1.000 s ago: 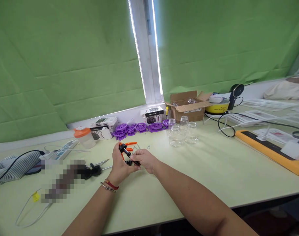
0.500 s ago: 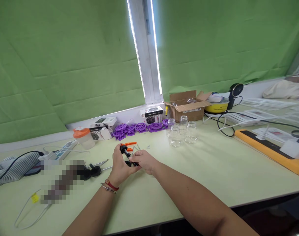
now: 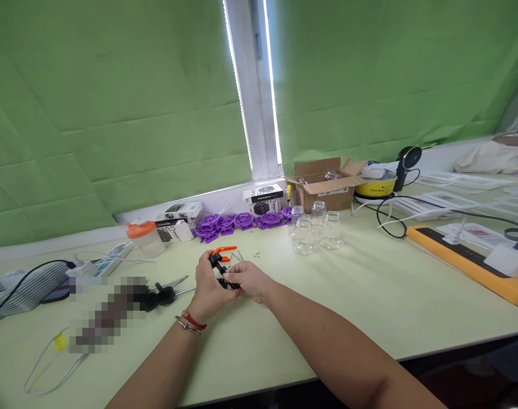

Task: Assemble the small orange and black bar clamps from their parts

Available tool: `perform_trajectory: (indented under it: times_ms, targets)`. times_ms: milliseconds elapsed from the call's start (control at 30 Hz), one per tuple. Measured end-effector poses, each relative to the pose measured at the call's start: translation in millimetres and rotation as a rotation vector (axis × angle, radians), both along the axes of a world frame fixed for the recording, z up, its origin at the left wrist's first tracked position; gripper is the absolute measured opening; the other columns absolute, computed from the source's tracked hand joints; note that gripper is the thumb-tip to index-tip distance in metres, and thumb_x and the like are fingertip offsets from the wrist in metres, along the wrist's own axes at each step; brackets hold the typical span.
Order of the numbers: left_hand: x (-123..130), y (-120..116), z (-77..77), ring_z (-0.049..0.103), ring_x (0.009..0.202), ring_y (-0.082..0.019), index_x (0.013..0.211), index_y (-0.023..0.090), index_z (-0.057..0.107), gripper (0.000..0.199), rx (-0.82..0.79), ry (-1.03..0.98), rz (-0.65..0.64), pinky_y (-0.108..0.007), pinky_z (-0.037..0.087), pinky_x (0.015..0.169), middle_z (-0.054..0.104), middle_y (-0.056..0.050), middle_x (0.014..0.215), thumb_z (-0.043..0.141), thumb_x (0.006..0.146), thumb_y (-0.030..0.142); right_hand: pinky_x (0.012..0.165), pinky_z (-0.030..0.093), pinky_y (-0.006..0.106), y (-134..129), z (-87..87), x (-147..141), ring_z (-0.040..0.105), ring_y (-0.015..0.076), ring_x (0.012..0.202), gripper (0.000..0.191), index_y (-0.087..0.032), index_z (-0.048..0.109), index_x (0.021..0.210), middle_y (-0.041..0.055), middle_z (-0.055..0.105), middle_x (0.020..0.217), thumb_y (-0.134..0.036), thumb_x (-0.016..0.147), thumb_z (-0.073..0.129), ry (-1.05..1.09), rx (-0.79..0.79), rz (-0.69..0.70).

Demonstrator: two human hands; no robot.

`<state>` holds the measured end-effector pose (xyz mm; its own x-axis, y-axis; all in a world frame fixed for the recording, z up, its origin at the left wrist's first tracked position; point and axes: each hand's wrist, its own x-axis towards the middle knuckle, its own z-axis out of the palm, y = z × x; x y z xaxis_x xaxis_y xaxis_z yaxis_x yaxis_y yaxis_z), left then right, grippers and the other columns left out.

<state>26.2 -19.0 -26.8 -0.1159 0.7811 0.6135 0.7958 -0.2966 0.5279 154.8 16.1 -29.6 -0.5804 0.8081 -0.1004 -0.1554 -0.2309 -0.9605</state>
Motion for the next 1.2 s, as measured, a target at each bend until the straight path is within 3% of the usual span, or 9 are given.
perform_trajectory:
  times_ms: [233,400,767,1200]
  targets:
    - [-4,3,-6.3,0.046,0.107,-0.033,0.128,0.019,0.024,0.102,-0.022,0.004,0.000,-0.049,0.038,0.089,0.043,-0.013,0.117,0.072,0.039,0.034,0.041,0.025,0.022,1,0.1,1,0.036,0.0059,0.040,0.026,-0.014,0.055,0.064,-0.0046,0.048,0.047,-0.035,0.061,0.071,-0.005,-0.021,0.000]
    - [-5,4,-11.2,0.036,0.120,-0.038,0.133,0.017,0.014,0.109,-0.021,0.062,-0.011,-0.053,0.033,0.094,0.033,-0.019,0.131,0.070,0.041,0.034,0.040,0.023,0.022,2,-1.6,2,0.036,0.0062,0.039,0.026,-0.014,0.055,0.063,-0.0040,0.048,0.046,-0.034,0.062,0.070,0.015,-0.002,0.009]
    - [-2,-1,1.5,0.040,0.117,-0.036,0.131,0.017,0.023,0.106,0.029,0.140,0.022,-0.052,0.034,0.095,0.040,-0.016,0.128,0.072,0.040,0.040,0.042,0.024,0.021,2,0.6,2,0.039,0.0069,0.045,0.029,-0.013,0.056,0.064,-0.0028,0.050,0.051,-0.037,0.059,0.072,0.024,-0.031,0.014]
    - [-6,-3,4.1,0.029,0.126,-0.036,0.140,0.016,0.010,0.116,-0.046,0.174,-0.033,-0.052,0.027,0.100,0.029,-0.017,0.139,0.073,0.045,0.042,0.042,0.023,0.022,2,0.7,2,0.039,0.0069,0.045,0.031,-0.013,0.058,0.062,-0.0024,0.050,0.050,-0.039,0.057,0.073,0.065,-0.025,0.024]
